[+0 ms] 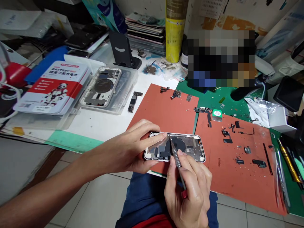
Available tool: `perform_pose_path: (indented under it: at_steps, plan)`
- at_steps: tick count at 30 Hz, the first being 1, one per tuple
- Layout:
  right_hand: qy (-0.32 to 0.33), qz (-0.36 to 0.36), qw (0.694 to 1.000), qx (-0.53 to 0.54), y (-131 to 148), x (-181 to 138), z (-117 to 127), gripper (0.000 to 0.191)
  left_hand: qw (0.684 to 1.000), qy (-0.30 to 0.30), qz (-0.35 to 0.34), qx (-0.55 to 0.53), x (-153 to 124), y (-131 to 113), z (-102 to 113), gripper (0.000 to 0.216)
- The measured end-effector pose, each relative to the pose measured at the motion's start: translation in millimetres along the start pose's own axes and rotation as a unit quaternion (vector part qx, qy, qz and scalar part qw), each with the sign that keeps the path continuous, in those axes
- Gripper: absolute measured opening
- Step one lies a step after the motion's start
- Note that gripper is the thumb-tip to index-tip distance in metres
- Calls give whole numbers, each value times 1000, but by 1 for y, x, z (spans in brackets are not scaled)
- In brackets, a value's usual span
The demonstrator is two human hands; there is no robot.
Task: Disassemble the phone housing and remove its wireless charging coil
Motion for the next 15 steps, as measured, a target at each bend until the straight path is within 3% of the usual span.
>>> perform_pose_path:
  at_steps: [8, 15]
  plan:
    - [1, 9, 1000, -29, 7, 6, 1, 38, 1000, -8, 5, 5, 0, 1, -2, 51]
    - [5, 94, 991, -97, 21, 6, 2, 48, 1000, -13, -4, -1, 1, -1, 0, 51]
Point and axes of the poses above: each hand's wrist, its own x-axis towards the middle knuckle, its own z-axis out of the back of the hand, y = z × x, the point moved 10 cm from there along x, towards the middle knuckle, and after that the axes turned 3 degrees about -y, right-handed, at the moved point
